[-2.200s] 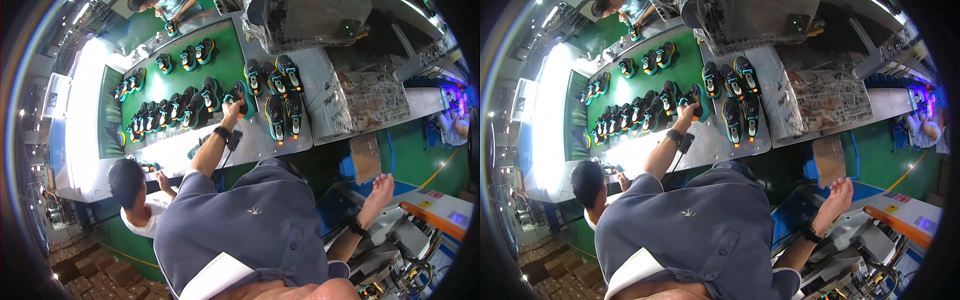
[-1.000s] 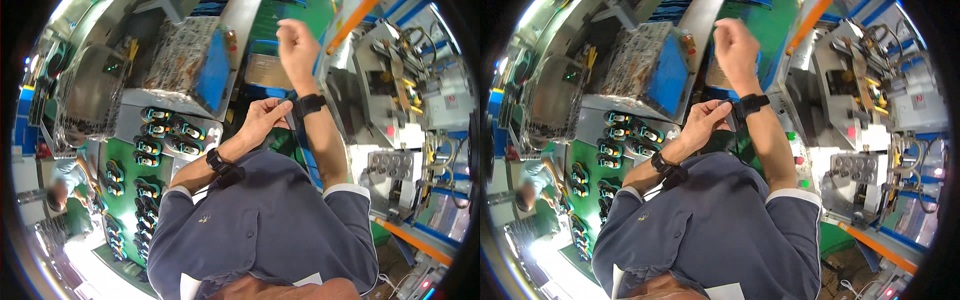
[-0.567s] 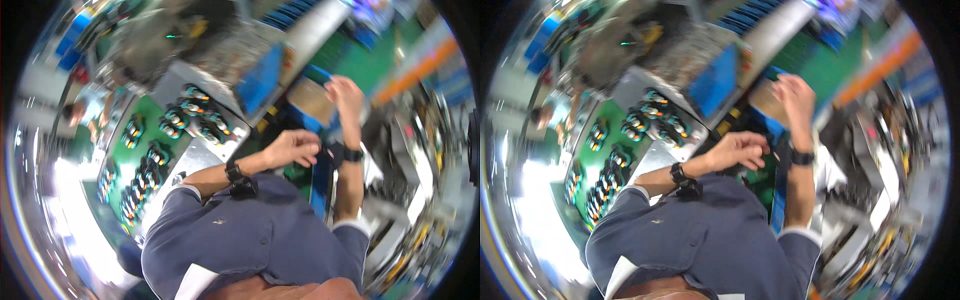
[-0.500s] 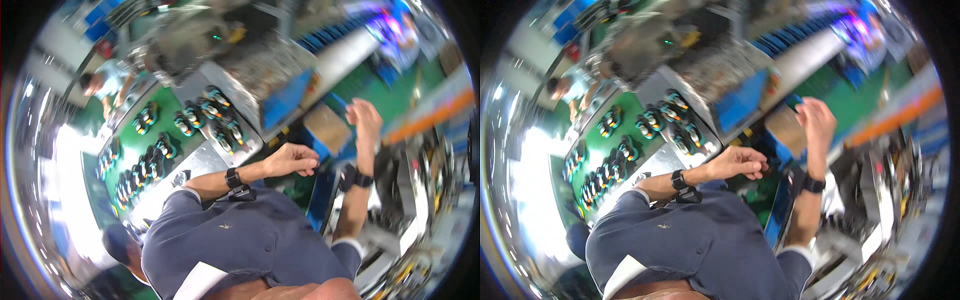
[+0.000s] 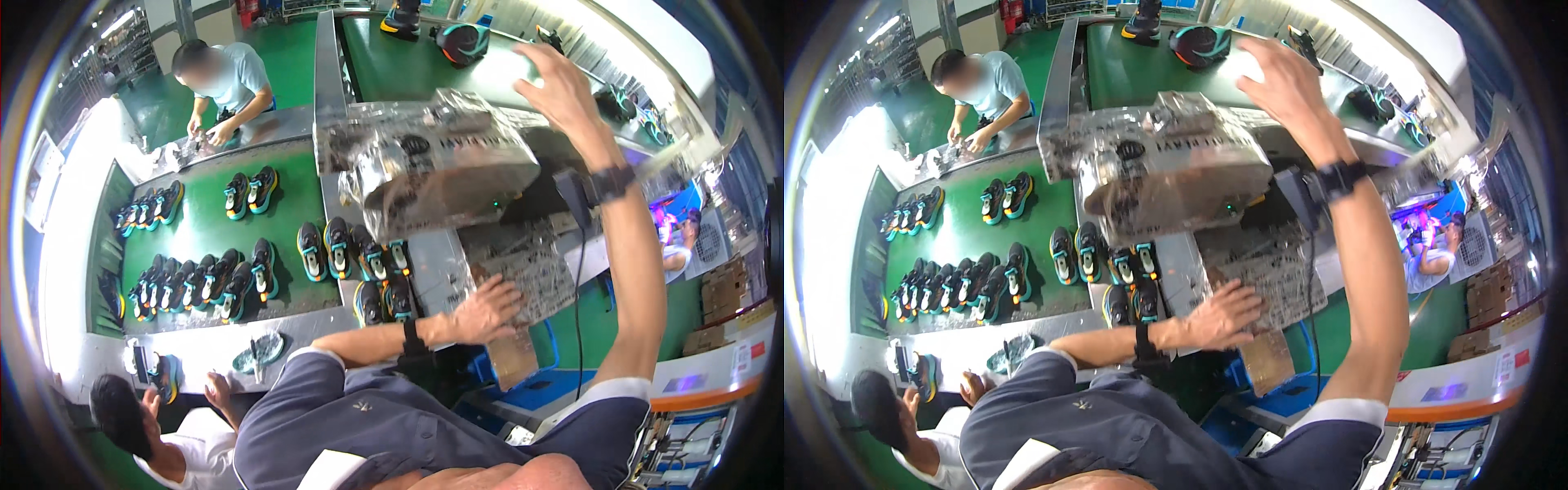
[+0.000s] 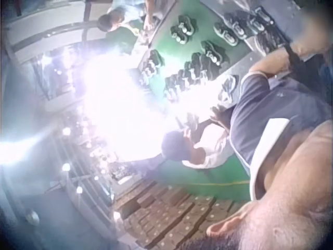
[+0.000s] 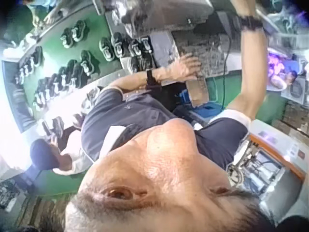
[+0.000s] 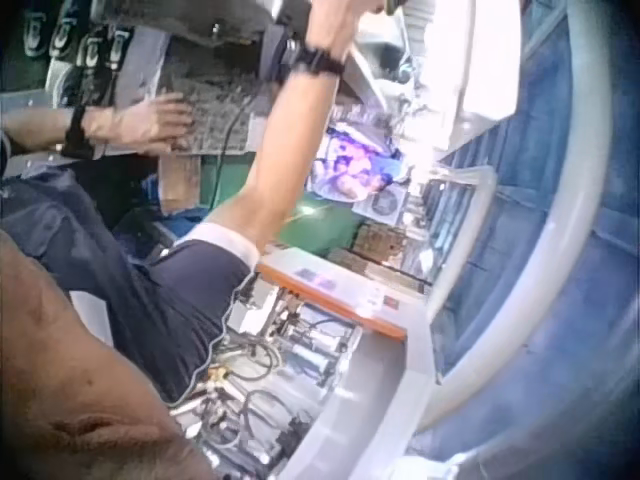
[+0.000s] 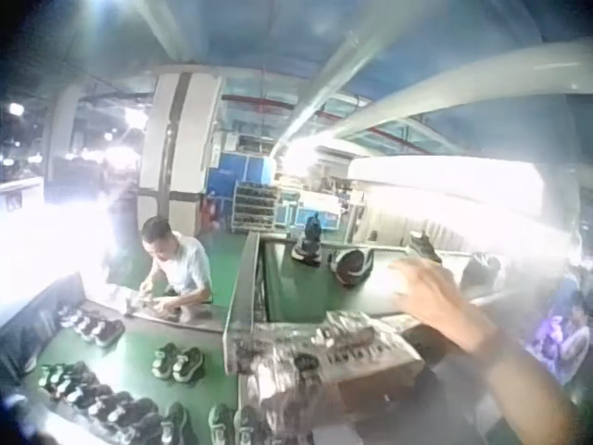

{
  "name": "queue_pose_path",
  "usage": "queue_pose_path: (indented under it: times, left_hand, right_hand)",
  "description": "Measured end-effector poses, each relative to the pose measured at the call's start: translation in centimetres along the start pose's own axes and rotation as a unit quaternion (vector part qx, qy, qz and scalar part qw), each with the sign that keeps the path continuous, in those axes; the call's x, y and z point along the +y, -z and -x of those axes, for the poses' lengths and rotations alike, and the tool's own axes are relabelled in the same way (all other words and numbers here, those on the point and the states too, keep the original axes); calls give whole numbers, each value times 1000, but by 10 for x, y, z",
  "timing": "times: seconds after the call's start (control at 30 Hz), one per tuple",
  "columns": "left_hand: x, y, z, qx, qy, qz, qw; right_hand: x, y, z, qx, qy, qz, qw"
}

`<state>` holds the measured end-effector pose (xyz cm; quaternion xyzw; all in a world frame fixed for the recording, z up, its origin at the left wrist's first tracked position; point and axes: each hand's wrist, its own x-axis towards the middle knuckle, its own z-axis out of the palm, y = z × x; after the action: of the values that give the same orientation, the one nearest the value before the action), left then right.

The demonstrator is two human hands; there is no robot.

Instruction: Operating an industrial lasting machine to process and mold footwear.

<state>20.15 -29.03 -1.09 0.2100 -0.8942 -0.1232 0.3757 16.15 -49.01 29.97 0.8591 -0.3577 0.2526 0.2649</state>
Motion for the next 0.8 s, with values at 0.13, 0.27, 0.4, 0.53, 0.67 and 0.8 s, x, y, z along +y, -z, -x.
queue_pose_path:
  times: [0.13, 0.27, 0.4, 0.53, 0.67, 0.8]
  left_hand:
    - [-9, 11, 0, -25, -24, 74, 997]
    - [-12, 13, 0, -30, -35, 143, 989]
    - [-15, 19, -3, -34, -17, 126, 991]
    - [-15, 13, -2, -31, -11, 133, 991]
    - [-16, 18, -2, -29, -6, 136, 990]
    - [-9, 20, -3, -56, 10, 129, 990]
  right_hand:
    - [11, -94, -77, -65, -4, 28, 997]
    - [70, -116, -114, -258, -154, 117, 947]
    - [60, -128, -98, -144, 20, -32, 989]
    - [24, -124, -112, -191, 37, -61, 979]
    - [25, -135, -109, -165, -57, -76, 982]
    - [72, -130, -70, -106, -196, -62, 973]
